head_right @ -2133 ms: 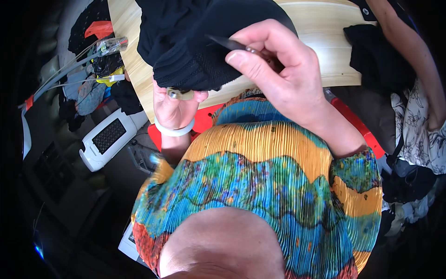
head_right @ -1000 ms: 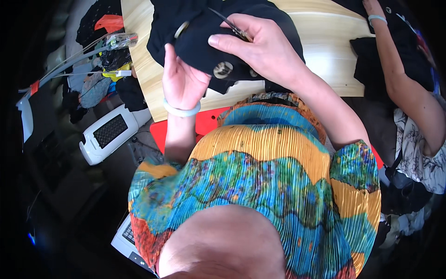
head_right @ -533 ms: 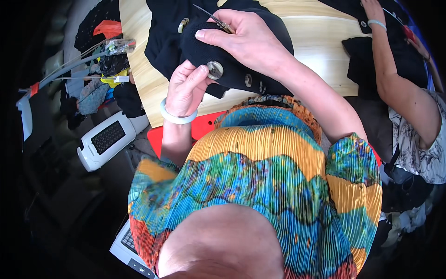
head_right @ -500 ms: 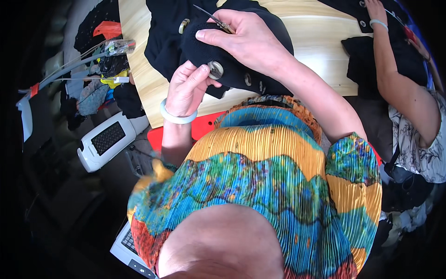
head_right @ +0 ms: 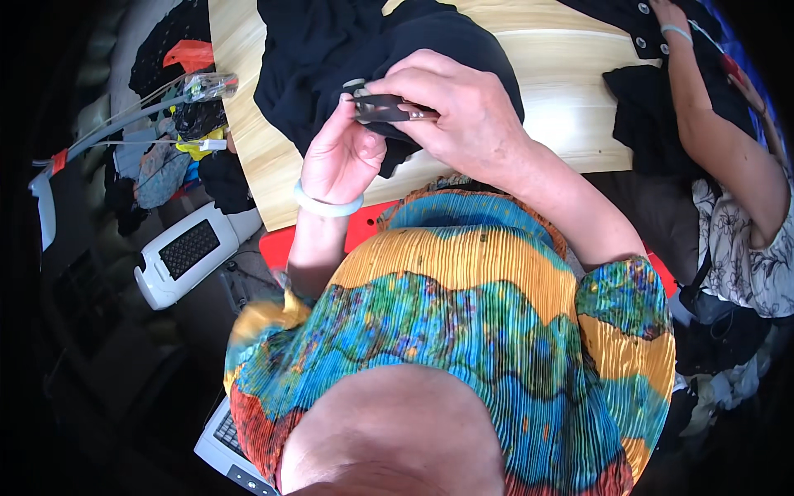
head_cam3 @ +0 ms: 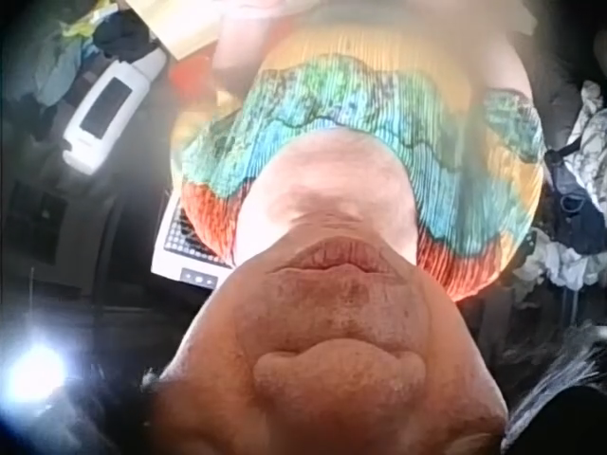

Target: Trimming loose threads from black garments using small snips.

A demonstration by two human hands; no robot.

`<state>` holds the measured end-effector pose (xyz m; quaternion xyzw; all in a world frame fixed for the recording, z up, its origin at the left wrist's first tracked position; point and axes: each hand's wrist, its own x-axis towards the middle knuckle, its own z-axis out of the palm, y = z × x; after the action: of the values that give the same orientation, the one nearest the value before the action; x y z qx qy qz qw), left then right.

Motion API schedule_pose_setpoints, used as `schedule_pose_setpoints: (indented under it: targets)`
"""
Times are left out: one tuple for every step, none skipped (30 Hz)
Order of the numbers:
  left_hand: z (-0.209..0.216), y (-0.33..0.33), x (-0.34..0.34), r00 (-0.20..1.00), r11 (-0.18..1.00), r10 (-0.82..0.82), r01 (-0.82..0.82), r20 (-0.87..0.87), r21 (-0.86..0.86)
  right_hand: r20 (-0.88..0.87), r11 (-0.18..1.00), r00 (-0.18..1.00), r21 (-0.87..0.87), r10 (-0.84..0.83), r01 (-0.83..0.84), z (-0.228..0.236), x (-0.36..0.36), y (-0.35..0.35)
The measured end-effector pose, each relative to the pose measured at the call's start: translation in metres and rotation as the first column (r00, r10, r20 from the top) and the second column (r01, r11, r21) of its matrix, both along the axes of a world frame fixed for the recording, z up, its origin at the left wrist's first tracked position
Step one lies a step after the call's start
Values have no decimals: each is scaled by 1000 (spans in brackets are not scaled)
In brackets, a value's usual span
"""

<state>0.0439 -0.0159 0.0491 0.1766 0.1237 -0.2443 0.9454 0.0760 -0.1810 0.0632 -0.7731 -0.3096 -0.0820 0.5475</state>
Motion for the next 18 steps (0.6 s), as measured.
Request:
schedule_pose_setpoints:
  targets:
    - [3, -1, 1, 999, 998, -16, 14, 30, 54, 54, 999, 999, -33, 2, 0, -1, 1, -2]
    - [6, -1, 1, 1000, 995, 0, 1, -9, 98, 87, 998, 996, -51, -25, 30, 2, -1, -2]
    - [5, -1, -1, 1000, 995, -1, 2, -11, 98, 85, 998, 996, -51, -26, 31, 3, -2, -2]
    - [5, 1, -4, 1000, 986, -1, -4, 30, 166, 109, 996, 994, -89, -20, 29, 4, -2, -3]
    - [5, 3, -6, 997, 972, -3, -14, 72, 235, 134, 992, 991, -125, -12, 29, 5, -3, -3]
    - [4, 5, -7, 997, 972, -8, -10, 71, 236, 133, 992, 991, -124, -16, 33, 6, -2, -3]
    - [4, 7, -8, 990, 958, -21, -19, 137, 285, 156, 990, 988, -140, 12, 10, 8, -1, -3]
    - [3, 10, -9, 979, 941, -33, -37, 200, 335, 177, 988, 983, -153, 47, -20, 9, 1, -2]
    - [5, 12, -9, 977, 954, -37, -27, 208, 297, 174, 989, 984, -149, 46, -20, 10, 2, -3]
    - [6, 11, -10, 978, 953, -39, -25, 205, 301, 217, 983, 974, -180, 65, -25, 12, 4, -4]
    - [9, 10, -10, 972, 962, -36, -29, 232, 271, 260, 977, 962, -212, 80, -24, 14, 7, -5]
    - [11, 10, -11, 965, 970, -33, -31, 259, 240, 336, 982, 940, -187, 59, 6, 16, 15, -9]
    - [10, 11, -14, 953, 976, -37, -31, 301, 217, 286, 962, 958, -264, 15, 64, 19, 17, -15]
    - [10, 10, -15, 954, 975, -41, -27, 297, 219, 269, 951, 962, -278, -58, 135, 29, 22, -19]
    - [11, 8, -17, 941, 979, -22, -48, 338, 196, 252, 935, 960, -293, -125, 198, 35, 22, -20]
    - [11, 7, -18, 926, 983, -2, -69, 378, 173, -200, 976, 961, -143, -193, 166, 33, 11, -23]
    - [10, 6, -18, 918, 986, 16, -81, 397, 146, -170, 984, 970, -61, -176, 168, 29, 5, -26]
    - [10, 7, -19, 920, 985, 19, -85, 392, 153, -138, 986, 977, 23, -161, 166, 26, 1, -27]
